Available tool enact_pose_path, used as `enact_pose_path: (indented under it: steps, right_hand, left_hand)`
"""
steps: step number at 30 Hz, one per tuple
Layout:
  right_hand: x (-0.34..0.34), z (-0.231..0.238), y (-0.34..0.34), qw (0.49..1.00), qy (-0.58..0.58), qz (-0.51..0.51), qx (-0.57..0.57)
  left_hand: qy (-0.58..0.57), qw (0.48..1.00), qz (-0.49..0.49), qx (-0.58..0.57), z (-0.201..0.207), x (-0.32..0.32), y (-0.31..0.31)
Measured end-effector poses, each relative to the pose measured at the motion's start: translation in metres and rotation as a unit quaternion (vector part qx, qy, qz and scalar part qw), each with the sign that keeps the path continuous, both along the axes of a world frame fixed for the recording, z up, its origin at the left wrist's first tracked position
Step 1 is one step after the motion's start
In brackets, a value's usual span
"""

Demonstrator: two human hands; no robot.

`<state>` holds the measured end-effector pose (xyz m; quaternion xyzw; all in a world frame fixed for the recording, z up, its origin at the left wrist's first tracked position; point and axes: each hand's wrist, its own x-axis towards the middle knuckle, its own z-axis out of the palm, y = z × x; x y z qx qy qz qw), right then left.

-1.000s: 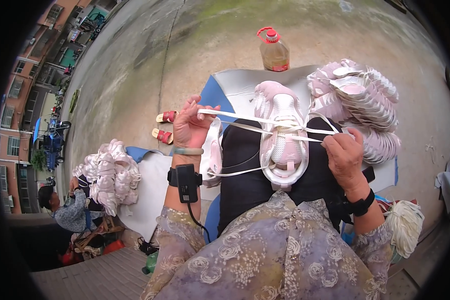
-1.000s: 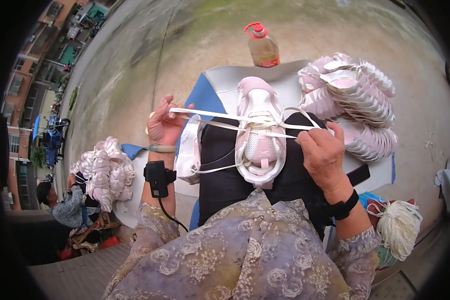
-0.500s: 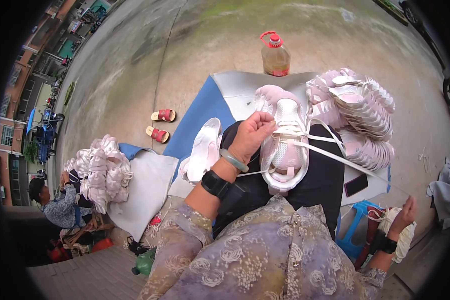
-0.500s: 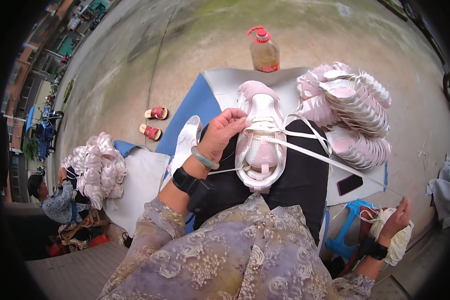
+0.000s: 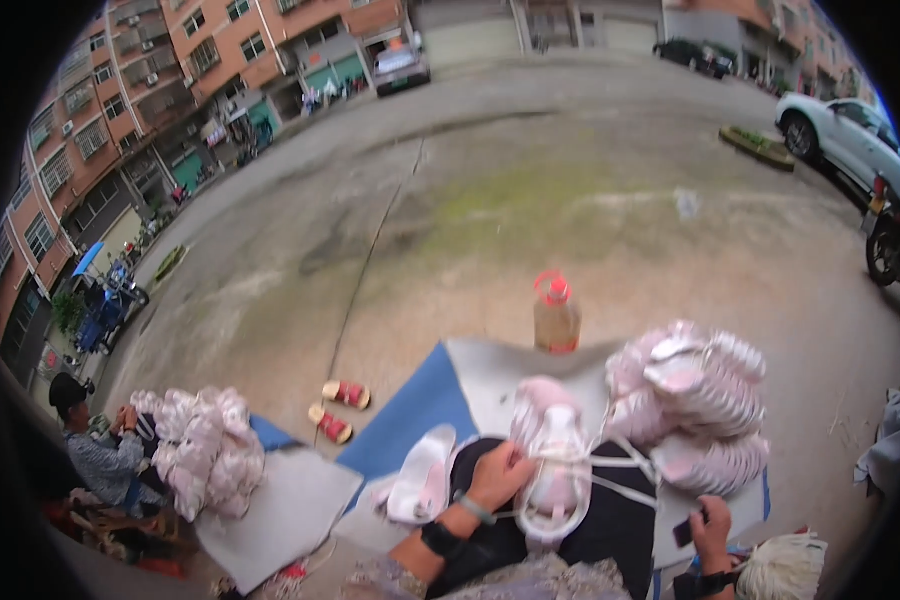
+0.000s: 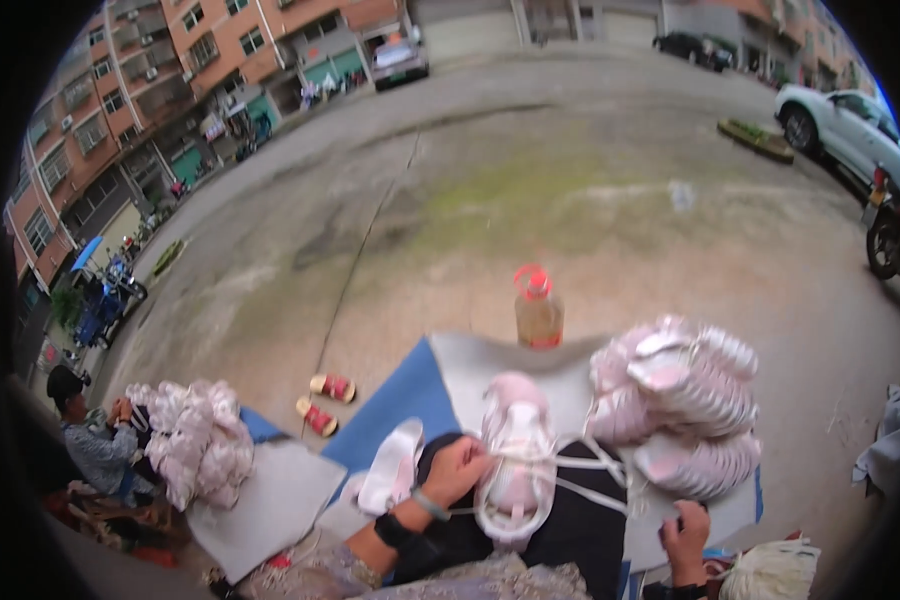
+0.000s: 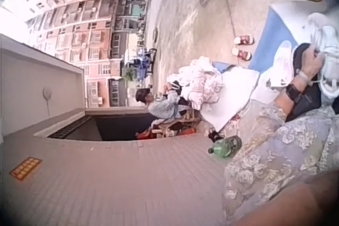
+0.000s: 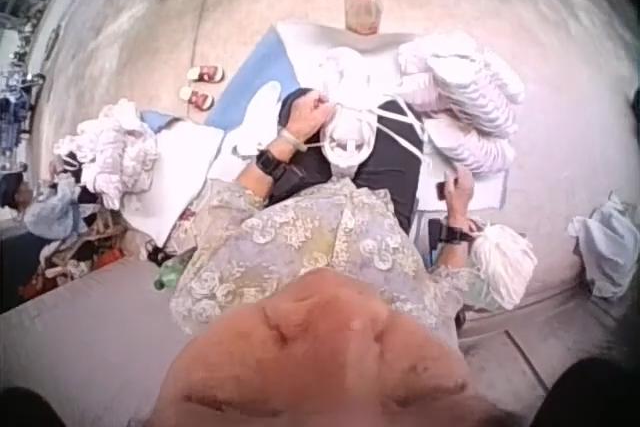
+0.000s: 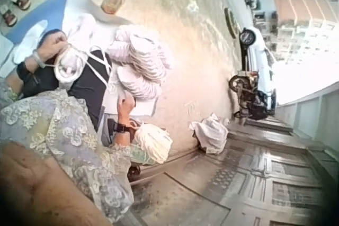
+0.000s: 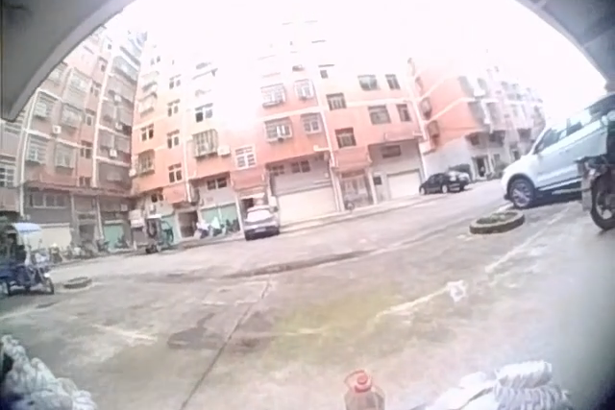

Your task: The recorder laces a white and pink sneaker while sitting in a component storage area.

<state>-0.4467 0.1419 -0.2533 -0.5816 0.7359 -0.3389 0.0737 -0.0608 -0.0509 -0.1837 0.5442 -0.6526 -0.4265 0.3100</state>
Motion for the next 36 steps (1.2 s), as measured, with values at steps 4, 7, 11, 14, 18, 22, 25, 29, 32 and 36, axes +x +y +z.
enact_pose_path:
  steps: [4,7,11,14,18,22,25,29,32,36]
  right_hand:
    - [0.055,0.052,-0.038,0.991,0.064,0.074,-0.090]
    - [0.087,0.071,-0.056,0.983,0.044,0.133,-0.115]
    - [0.118,0.093,-0.088,0.973,-0.010,0.206,-0.104]
    - [0.124,0.094,-0.112,0.972,0.010,0.224,-0.069]
    - [0.124,0.104,-0.126,0.968,0.010,0.236,-0.082]
    - [0.136,0.096,-0.134,0.959,0.044,0.267,-0.078]
    - [0.147,0.091,-0.135,0.959,0.019,0.275,-0.069]
    - [0.150,0.094,-0.131,0.961,0.036,0.271,-0.045]
    - [0.147,0.102,-0.138,0.956,0.036,0.290,0.018]
    - [0.143,0.104,-0.146,0.941,0.026,0.332,0.063]
  left_hand:
    - [0.007,0.998,0.000,0.057,-0.013,0.006,0.000]
    - [0.073,0.988,0.022,0.137,0.002,0.009,0.004]
    - [0.118,0.959,0.074,0.248,0.019,0.017,0.000]
    - [0.173,0.930,0.097,0.311,0.019,0.021,-0.014]
    - [0.188,0.941,0.029,0.280,0.032,0.006,-0.017]
    - [0.111,0.962,0.009,0.248,0.026,0.008,-0.016]
    - [0.069,0.970,0.004,0.231,0.025,0.006,-0.009]
    - [0.008,0.991,0.003,0.137,0.016,-0.002,-0.005]
    - [-0.015,0.990,-0.002,0.138,0.014,-0.002,-0.011]
    - [-0.046,0.989,-0.012,0.139,0.015,-0.007,-0.016]
